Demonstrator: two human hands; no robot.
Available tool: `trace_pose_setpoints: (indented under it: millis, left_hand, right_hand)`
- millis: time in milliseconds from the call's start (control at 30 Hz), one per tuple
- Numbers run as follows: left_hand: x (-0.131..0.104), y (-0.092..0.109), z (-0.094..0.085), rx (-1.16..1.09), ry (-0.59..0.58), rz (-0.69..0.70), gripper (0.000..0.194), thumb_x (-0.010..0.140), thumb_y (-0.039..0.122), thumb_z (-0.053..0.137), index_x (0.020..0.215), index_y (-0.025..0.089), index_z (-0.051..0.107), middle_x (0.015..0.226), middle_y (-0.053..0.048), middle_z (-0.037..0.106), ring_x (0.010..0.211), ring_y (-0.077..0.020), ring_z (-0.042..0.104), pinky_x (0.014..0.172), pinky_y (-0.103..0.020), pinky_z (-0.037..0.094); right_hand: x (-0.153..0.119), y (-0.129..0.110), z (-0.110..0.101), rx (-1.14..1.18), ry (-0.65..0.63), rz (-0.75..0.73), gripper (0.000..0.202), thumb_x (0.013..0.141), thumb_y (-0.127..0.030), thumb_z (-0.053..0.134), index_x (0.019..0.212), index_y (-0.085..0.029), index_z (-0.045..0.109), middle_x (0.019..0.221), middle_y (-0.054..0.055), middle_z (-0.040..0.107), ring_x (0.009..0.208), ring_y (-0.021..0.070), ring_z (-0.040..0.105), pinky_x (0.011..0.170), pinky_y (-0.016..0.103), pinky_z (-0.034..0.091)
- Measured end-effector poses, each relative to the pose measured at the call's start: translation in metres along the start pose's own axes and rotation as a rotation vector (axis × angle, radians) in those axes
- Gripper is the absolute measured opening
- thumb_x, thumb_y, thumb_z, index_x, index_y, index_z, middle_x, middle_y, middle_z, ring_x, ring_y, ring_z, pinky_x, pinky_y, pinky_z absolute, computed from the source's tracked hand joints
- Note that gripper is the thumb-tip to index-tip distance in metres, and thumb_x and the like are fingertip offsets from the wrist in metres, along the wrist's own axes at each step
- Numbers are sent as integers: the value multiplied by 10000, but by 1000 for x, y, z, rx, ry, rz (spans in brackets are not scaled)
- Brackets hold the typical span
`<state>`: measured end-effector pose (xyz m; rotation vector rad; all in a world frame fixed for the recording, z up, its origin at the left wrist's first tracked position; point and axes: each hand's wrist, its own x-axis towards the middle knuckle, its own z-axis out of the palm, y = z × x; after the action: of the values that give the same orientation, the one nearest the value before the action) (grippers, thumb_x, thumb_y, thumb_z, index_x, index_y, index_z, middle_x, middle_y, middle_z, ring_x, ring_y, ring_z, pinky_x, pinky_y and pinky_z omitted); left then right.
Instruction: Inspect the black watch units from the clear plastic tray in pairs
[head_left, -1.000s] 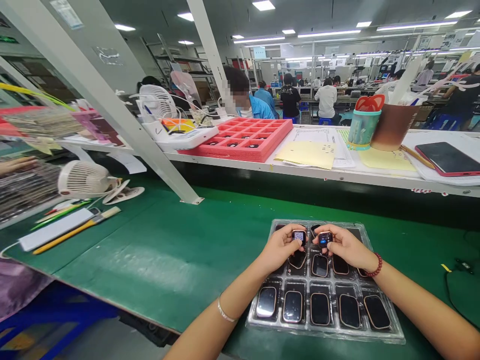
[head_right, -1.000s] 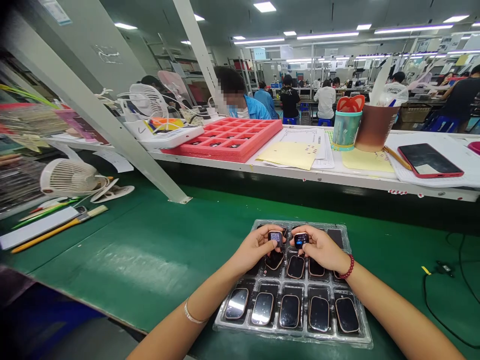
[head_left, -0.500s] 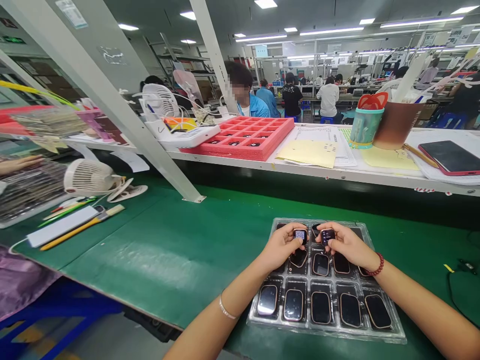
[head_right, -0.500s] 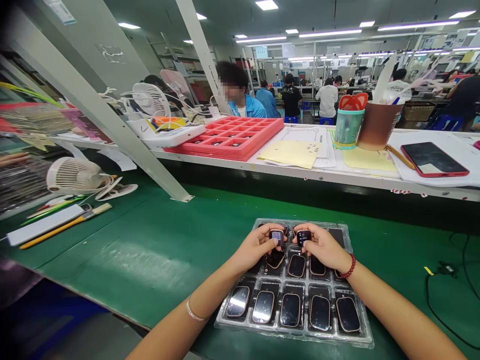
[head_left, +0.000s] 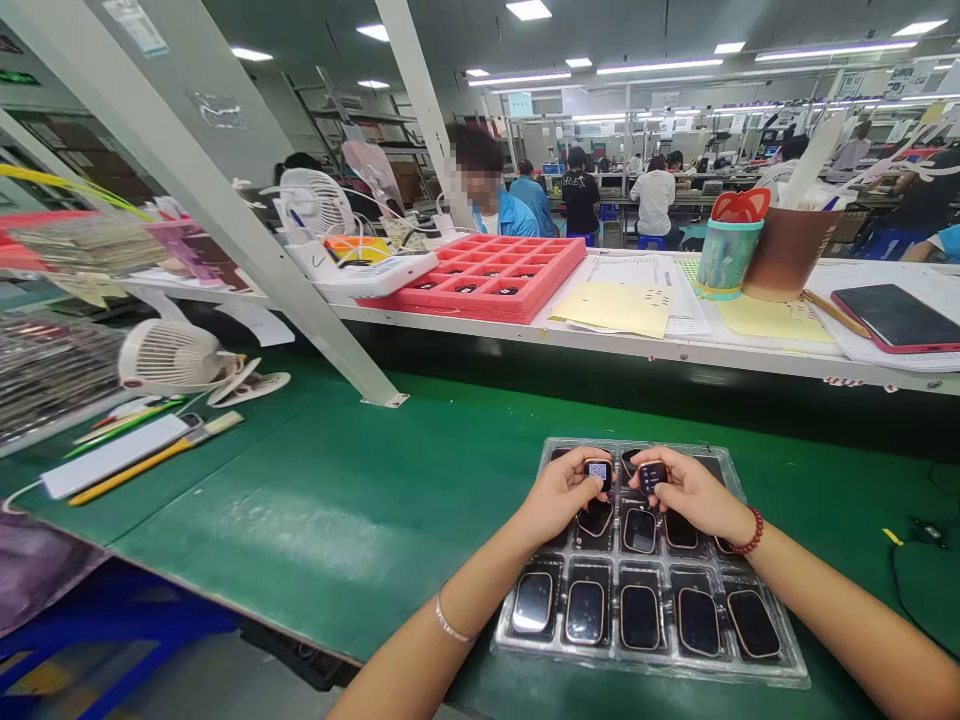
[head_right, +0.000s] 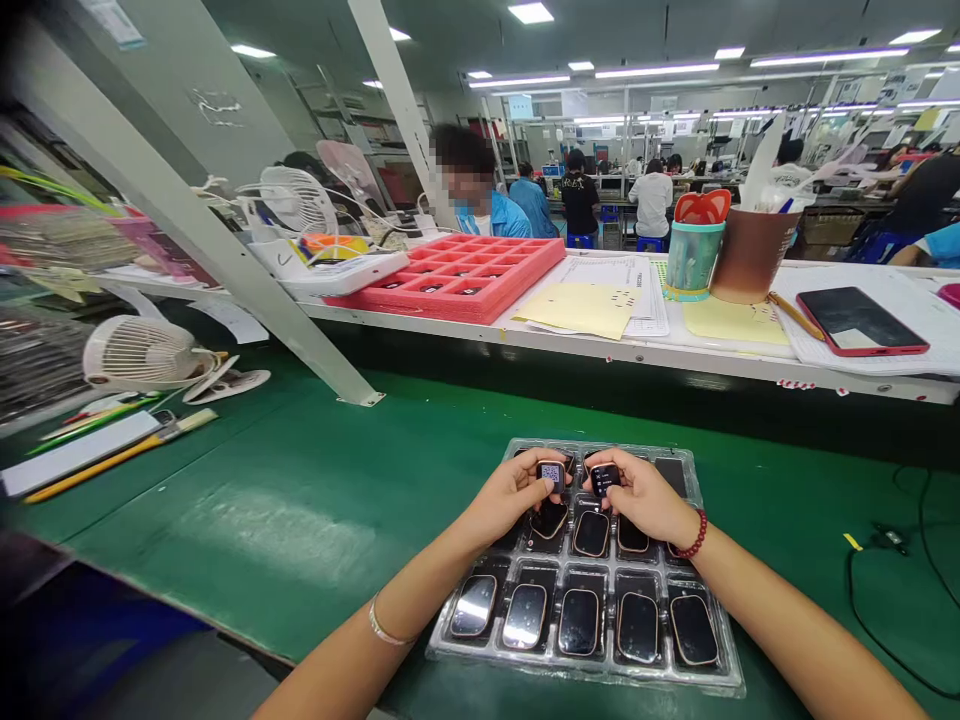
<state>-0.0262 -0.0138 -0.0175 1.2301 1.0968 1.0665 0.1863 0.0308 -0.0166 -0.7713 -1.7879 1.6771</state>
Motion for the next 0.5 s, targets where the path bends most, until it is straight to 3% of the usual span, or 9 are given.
trace_pose_setpoints:
  millis: [200, 500]
  left_hand:
    - [0, 0, 0, 6, -5, 0, 360, 751, 306, 646, 1051, 135, 545, 922, -70, 645, 666, -123, 621, 551, -213, 420]
    - [0, 0, 0, 13, -6, 0, 360, 752, 308, 643, 1052, 134, 546, 898, -64, 639, 671, -129, 622, 562, -219, 421]
  right_hand:
    - [0, 0, -1, -18, -8, 9, 384, 758, -76, 500, 1119, -204, 530, 987, 46, 641, 697, 118, 575, 667, 278, 503]
    - [1, 1, -3, -10, -4, 5, 243, 857, -213, 485, 1086, -179, 560, 937, 56, 660, 637, 104, 573, 625, 264, 510]
